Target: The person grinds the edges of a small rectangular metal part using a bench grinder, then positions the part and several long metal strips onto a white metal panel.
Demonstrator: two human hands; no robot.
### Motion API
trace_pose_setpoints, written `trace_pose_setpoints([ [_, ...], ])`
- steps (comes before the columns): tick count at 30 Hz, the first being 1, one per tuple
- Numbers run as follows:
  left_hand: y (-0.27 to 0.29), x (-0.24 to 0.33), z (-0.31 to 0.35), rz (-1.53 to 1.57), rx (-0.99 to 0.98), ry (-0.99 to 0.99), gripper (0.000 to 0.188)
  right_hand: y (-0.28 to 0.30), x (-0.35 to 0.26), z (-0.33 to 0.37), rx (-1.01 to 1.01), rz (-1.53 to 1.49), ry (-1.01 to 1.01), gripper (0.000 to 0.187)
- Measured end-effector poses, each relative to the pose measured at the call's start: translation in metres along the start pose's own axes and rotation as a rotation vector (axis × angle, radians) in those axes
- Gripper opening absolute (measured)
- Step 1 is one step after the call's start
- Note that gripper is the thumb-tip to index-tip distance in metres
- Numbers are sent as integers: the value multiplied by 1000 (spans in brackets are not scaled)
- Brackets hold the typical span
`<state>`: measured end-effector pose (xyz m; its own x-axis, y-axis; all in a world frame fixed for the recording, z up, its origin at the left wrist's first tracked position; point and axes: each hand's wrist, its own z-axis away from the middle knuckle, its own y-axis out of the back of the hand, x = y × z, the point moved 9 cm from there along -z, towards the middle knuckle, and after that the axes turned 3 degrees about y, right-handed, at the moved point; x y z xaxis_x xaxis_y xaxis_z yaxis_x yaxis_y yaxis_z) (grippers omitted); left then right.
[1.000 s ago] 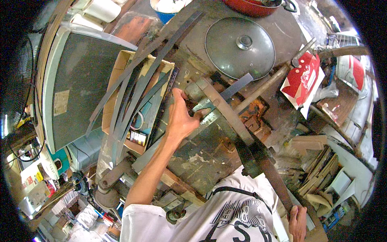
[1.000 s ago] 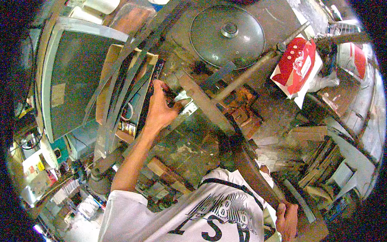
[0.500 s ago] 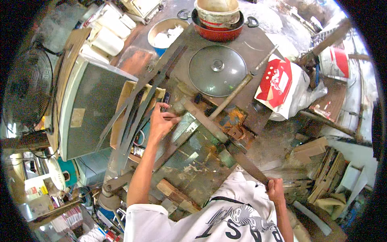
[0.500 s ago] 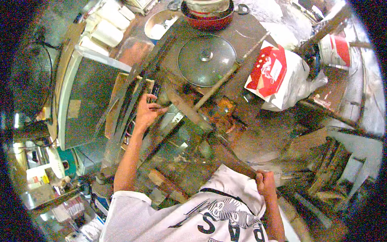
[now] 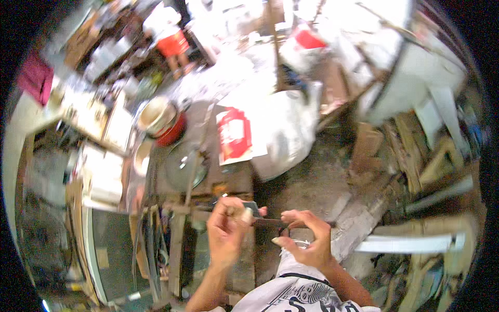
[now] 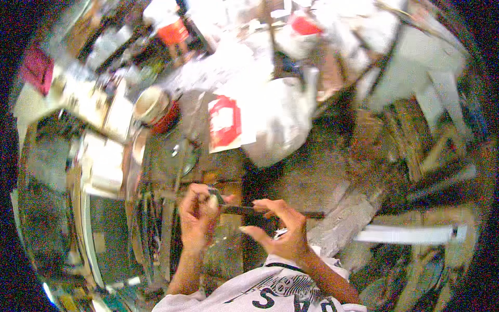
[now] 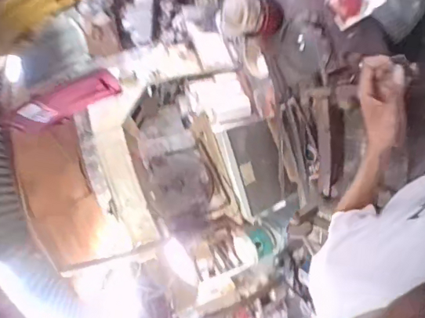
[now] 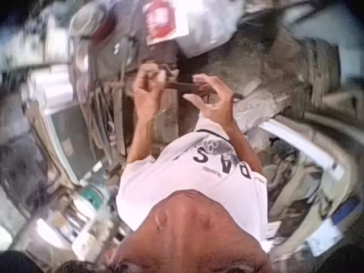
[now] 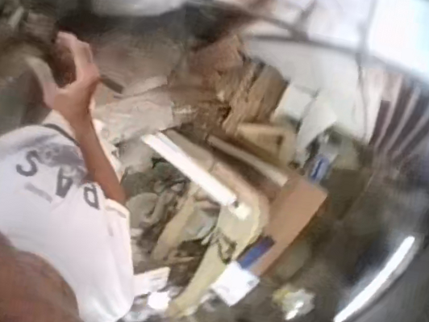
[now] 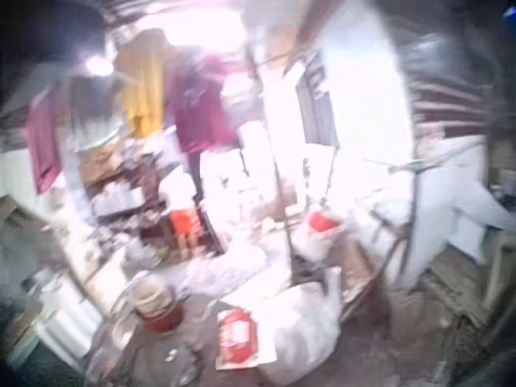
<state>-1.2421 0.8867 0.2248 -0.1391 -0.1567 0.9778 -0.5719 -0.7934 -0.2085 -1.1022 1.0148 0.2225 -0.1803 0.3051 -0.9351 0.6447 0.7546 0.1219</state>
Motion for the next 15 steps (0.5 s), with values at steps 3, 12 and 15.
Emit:
trace_pose_setpoints([
  [3,-159,-19,54,-28,-360,111,15,126,-40,61,394,-138,-50,35],
  [12,-485,-80,389,-451,-1189,-534,18,415,-149,462,929,399,-90,15],
  [15,-556,-97,522,-321,-1527,-614,17,445,-198,599,1099,498,-221,15],
])
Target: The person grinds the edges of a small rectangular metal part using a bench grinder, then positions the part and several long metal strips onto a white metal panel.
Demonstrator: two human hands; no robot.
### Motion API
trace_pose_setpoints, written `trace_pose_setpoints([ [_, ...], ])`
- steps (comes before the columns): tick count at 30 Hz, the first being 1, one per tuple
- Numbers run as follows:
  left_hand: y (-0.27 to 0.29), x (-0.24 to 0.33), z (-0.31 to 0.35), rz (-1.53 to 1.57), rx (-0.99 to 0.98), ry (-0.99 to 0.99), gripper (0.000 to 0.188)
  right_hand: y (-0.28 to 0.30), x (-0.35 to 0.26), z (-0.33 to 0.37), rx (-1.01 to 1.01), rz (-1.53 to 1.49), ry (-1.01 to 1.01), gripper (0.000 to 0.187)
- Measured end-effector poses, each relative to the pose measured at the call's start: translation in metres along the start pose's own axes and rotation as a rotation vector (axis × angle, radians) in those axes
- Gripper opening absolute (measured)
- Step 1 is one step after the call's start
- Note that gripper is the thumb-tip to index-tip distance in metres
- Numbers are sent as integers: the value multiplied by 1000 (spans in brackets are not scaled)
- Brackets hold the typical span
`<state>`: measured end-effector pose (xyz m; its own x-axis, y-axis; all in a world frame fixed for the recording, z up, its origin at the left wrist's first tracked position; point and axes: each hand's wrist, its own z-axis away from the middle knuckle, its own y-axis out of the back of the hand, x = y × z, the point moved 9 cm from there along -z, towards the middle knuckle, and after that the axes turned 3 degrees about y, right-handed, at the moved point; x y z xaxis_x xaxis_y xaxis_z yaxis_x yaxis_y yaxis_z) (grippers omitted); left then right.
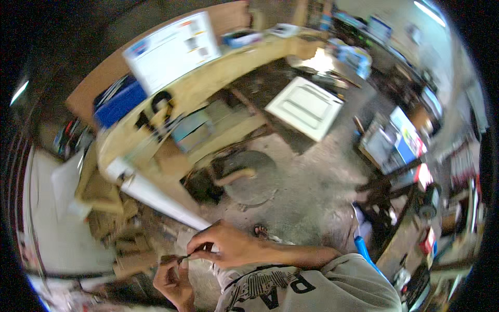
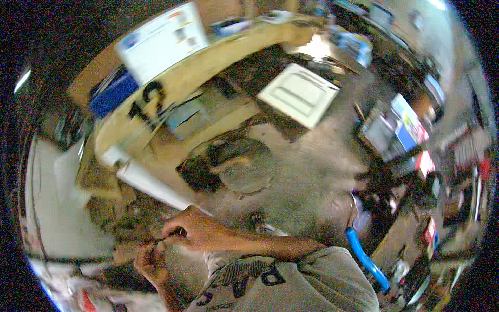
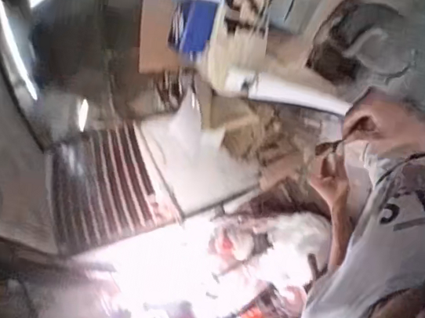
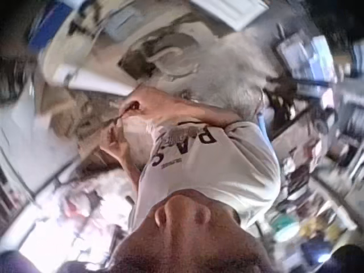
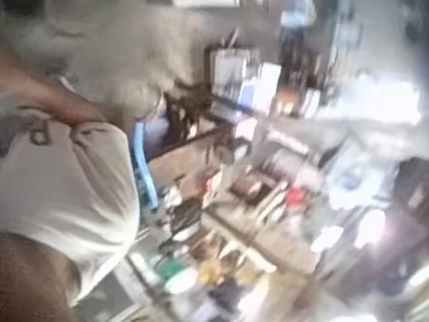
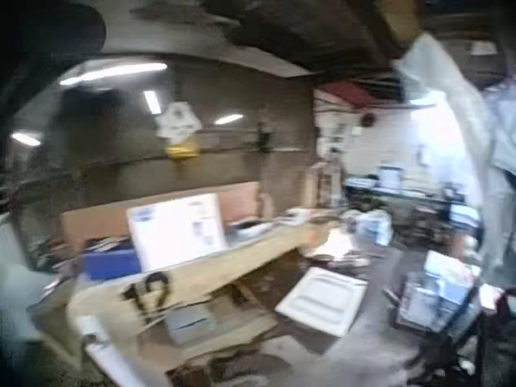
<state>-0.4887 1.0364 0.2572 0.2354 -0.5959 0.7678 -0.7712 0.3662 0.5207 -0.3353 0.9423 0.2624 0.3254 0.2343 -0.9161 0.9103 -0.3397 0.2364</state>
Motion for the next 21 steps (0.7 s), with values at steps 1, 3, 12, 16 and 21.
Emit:
trace_pose_setpoints([
  [1,-42,15,-13,-30,-147,-55,28,41,6,19,85,31,-30,15],
  [3,-115,42,-45,210,-212,-141,27,114,4,47,286,73,-44,16],
  [12,-434,171,-61,741,-812,290,20,347,59,218,1203,-25,-354,16],
  [16,-563,201,-43,802,-1050,397,21,427,126,289,1409,-112,-636,16],
  [21,-693,214,-50,742,-1023,483,21,545,187,307,1270,-48,-674,14],
])
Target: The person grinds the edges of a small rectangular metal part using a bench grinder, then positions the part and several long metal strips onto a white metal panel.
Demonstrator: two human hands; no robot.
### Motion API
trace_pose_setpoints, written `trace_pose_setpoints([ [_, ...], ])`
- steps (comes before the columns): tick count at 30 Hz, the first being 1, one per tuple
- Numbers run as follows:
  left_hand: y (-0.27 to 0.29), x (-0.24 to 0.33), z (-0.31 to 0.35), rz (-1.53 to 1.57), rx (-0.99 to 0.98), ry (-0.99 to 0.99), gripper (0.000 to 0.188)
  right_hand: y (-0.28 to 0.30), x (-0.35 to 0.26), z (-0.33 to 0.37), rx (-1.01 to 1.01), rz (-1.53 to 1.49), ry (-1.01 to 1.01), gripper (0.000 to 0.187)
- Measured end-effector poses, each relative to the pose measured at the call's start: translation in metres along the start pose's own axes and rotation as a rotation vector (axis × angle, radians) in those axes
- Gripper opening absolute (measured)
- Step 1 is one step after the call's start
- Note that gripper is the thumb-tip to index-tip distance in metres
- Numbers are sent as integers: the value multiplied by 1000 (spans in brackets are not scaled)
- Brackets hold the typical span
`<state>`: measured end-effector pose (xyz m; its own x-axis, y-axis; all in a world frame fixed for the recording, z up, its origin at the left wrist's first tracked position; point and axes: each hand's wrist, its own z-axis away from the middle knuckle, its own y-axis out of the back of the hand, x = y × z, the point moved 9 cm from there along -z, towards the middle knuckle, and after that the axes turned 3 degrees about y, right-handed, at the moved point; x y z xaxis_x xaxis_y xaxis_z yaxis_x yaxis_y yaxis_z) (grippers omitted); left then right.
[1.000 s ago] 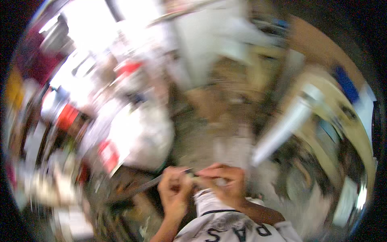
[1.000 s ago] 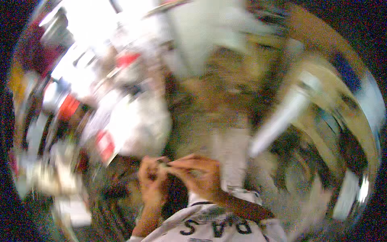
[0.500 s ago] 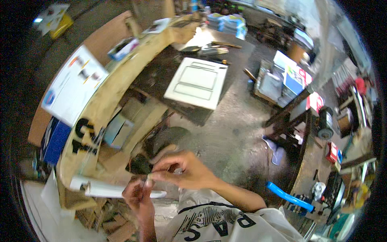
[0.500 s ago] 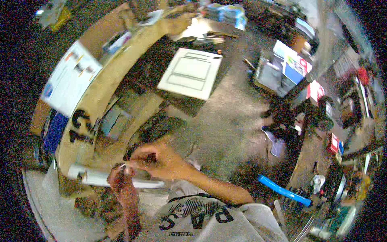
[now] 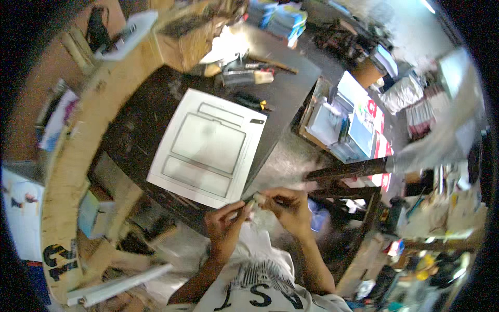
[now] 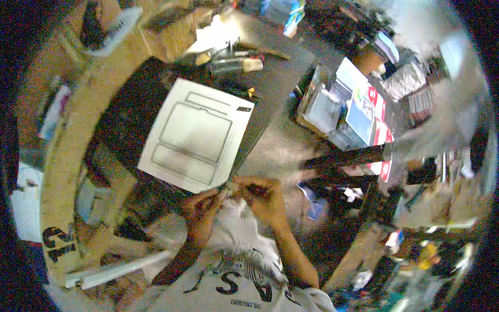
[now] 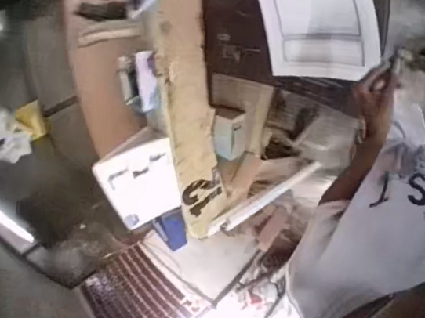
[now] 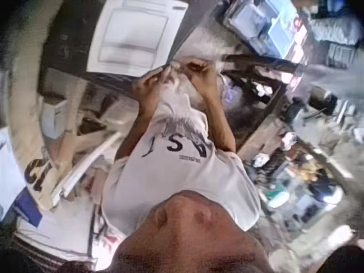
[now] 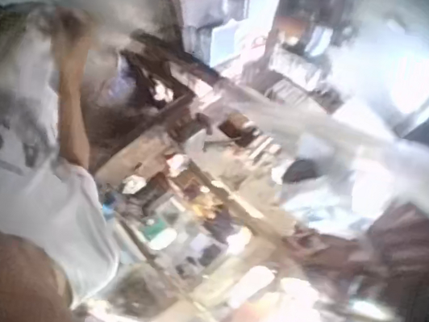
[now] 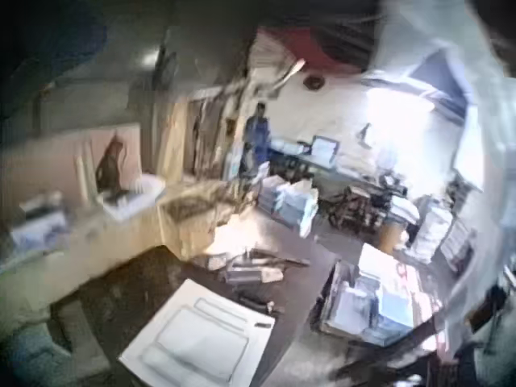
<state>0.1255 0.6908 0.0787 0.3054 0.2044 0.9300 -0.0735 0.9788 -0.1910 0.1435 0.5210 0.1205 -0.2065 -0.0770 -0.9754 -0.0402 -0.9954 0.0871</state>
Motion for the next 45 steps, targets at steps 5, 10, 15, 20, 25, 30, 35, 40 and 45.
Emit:
trace_pose_setpoints([
  [5,-75,-64,-78,673,182,415,22,49,28,-115,-68,157,-131,19],
  [10,-118,-103,-138,839,390,407,26,59,55,-215,-308,419,-303,22],
  [15,-113,-90,-191,610,826,192,18,45,77,-299,-518,566,-130,25],
  [20,-114,-97,-203,407,1248,45,15,19,119,-338,-688,491,-158,29],
  [25,-129,-108,-203,321,1466,122,16,4,122,-346,-785,482,-206,25],
  [30,-131,-102,-209,409,1567,94,17,3,126,-346,-783,395,-405,25],
  [35,-131,-106,-210,387,1565,44,18,2,124,-349,-786,440,-326,25],
  [40,-133,-108,-209,380,1580,52,18,3,124,-349,-792,434,-346,26],
  [45,-137,-102,-211,390,1562,4,18,9,125,-353,-767,387,-325,24],
])
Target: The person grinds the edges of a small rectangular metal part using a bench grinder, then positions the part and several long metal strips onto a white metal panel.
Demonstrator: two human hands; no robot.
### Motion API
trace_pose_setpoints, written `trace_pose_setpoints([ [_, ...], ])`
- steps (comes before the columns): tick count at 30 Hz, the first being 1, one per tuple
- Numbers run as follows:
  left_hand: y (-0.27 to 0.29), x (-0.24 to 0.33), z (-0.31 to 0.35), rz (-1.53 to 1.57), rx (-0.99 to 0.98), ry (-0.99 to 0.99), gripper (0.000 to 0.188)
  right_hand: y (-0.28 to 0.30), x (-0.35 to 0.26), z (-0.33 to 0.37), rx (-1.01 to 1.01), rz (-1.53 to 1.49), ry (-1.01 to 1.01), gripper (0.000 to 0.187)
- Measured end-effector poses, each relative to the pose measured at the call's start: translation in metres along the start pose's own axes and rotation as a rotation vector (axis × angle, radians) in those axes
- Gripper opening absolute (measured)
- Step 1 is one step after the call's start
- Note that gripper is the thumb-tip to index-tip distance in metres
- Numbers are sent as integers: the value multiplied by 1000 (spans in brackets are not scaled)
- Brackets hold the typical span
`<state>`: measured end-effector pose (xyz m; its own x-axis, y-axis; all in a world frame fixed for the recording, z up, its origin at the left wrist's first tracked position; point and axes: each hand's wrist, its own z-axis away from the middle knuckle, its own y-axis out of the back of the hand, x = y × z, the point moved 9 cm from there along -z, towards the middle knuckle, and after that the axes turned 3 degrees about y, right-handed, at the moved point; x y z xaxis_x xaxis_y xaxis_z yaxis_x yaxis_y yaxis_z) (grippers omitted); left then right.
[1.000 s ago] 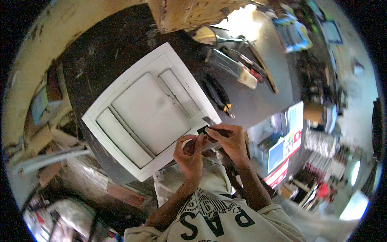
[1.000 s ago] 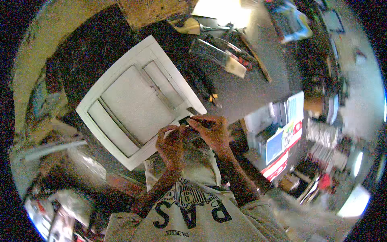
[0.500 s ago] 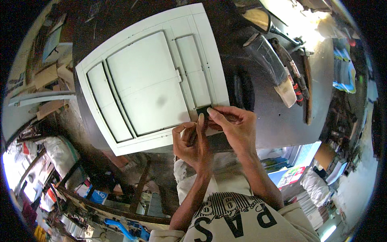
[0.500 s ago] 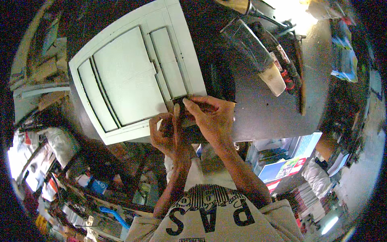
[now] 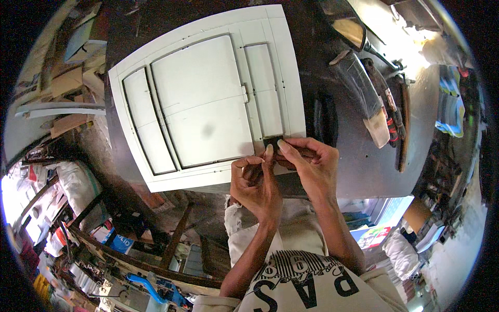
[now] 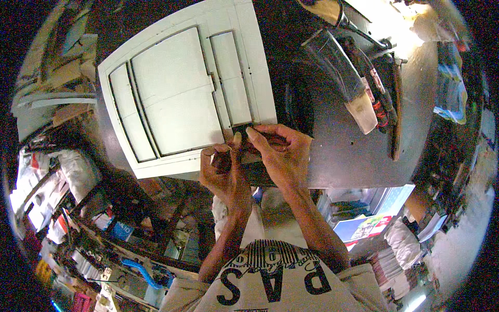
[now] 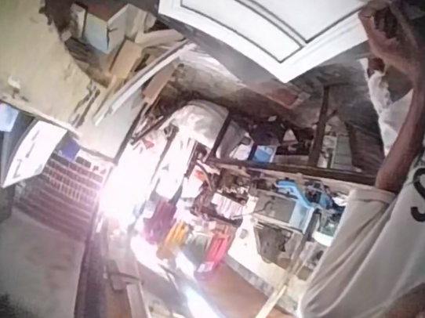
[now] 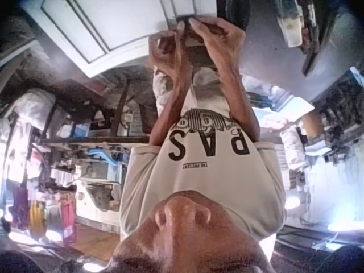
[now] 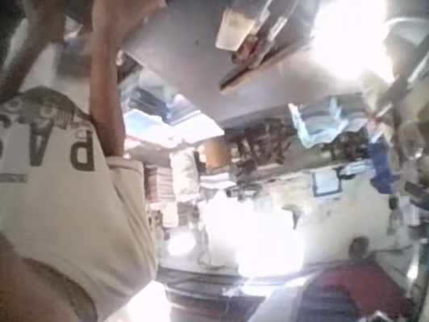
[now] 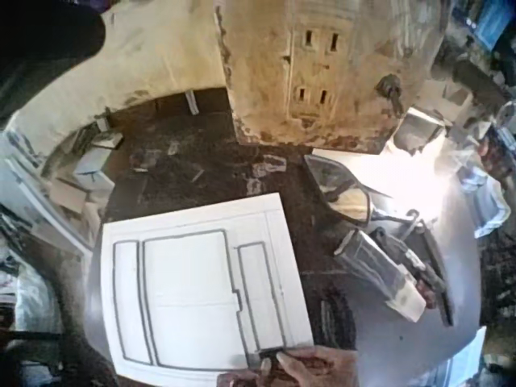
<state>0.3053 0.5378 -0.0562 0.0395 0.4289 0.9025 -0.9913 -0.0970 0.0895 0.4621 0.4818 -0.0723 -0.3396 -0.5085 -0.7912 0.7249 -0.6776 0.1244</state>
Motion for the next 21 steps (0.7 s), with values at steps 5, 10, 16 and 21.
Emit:
trace_pose_setpoints([
  [5,15,41,18,131,-177,267,21,1,-41,43,-116,73,128,23],
  [10,102,86,43,195,-45,203,16,-68,-172,155,-385,904,1147,37],
  [16,213,116,133,624,45,193,32,-141,-180,265,-1054,606,1243,23],
  [21,355,-20,301,264,797,189,38,-199,-85,373,-1332,490,333,19],
])
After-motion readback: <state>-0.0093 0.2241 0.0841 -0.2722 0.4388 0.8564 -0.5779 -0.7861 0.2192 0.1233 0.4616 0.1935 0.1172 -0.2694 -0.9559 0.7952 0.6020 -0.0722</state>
